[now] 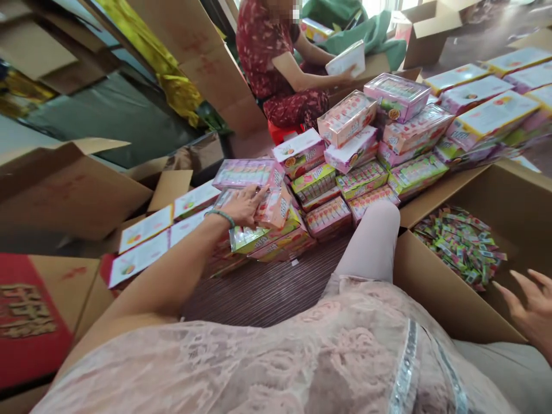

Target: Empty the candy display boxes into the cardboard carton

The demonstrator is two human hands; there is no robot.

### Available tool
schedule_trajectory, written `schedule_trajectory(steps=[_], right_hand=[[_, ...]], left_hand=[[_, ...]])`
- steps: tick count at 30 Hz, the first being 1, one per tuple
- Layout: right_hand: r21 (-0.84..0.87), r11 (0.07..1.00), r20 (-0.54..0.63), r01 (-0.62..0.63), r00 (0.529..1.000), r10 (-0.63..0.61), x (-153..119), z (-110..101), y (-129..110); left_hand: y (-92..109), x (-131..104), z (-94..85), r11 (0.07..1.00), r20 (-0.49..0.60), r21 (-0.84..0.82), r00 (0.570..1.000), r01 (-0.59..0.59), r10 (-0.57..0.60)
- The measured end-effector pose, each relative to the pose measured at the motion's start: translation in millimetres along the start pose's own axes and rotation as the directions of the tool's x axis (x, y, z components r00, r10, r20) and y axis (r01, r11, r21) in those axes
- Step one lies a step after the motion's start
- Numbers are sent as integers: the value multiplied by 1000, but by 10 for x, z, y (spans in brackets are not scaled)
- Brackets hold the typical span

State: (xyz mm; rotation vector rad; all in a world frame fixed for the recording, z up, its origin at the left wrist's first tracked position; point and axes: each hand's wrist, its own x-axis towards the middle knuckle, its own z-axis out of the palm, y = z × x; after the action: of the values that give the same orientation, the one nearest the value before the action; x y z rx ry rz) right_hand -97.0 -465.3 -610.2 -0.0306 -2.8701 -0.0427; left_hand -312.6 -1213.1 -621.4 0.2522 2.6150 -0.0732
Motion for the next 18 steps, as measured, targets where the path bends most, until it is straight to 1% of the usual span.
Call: schedule_trajectory(steps=[3, 5, 7, 9, 11, 13, 15, 16, 17, 18], right_hand=[[19, 1000, -26, 0, 1000, 1, 42, 134, -207], [31, 999, 8, 6, 1000, -7, -9, 196, -305], [49, 999, 38, 0, 999, -2, -88, 255, -381], [66, 998, 56, -18, 998, 14, -164, 315, -453], [80, 997, 68, -15, 998, 10, -226, 369, -520], [88, 996, 72, 15, 997, -22, -276, 412, -568], [83, 995, 47, 53, 997, -57, -325, 442, -578], [78, 995, 30, 67, 997, -69, -352, 453, -567], [73, 994, 16, 78, 997, -79, -383, 463, -543], [70, 994, 8, 84, 996, -85, -418, 473, -509]], left_hand=[[37, 11, -22, 999, -32, -39, 999, -14, 13], [63, 16, -35, 997, -42, -81, 999, -6, 3], [130, 52, -7, 990, -83, -141, 996, 23, -35], [273, 128, 51, 975, -156, -216, 984, 56, -91], [489, 227, 90, 958, -224, -277, 965, 75, -140], [714, 316, 71, 945, -258, -317, 951, 85, -172], [845, 360, -8, 932, -252, -353, 952, 77, -174], [845, 358, -57, 928, -232, -368, 961, 54, -148], [794, 342, -101, 926, -207, -377, 973, 22, -107], [695, 313, -134, 925, -178, -381, 982, -8, -65]])
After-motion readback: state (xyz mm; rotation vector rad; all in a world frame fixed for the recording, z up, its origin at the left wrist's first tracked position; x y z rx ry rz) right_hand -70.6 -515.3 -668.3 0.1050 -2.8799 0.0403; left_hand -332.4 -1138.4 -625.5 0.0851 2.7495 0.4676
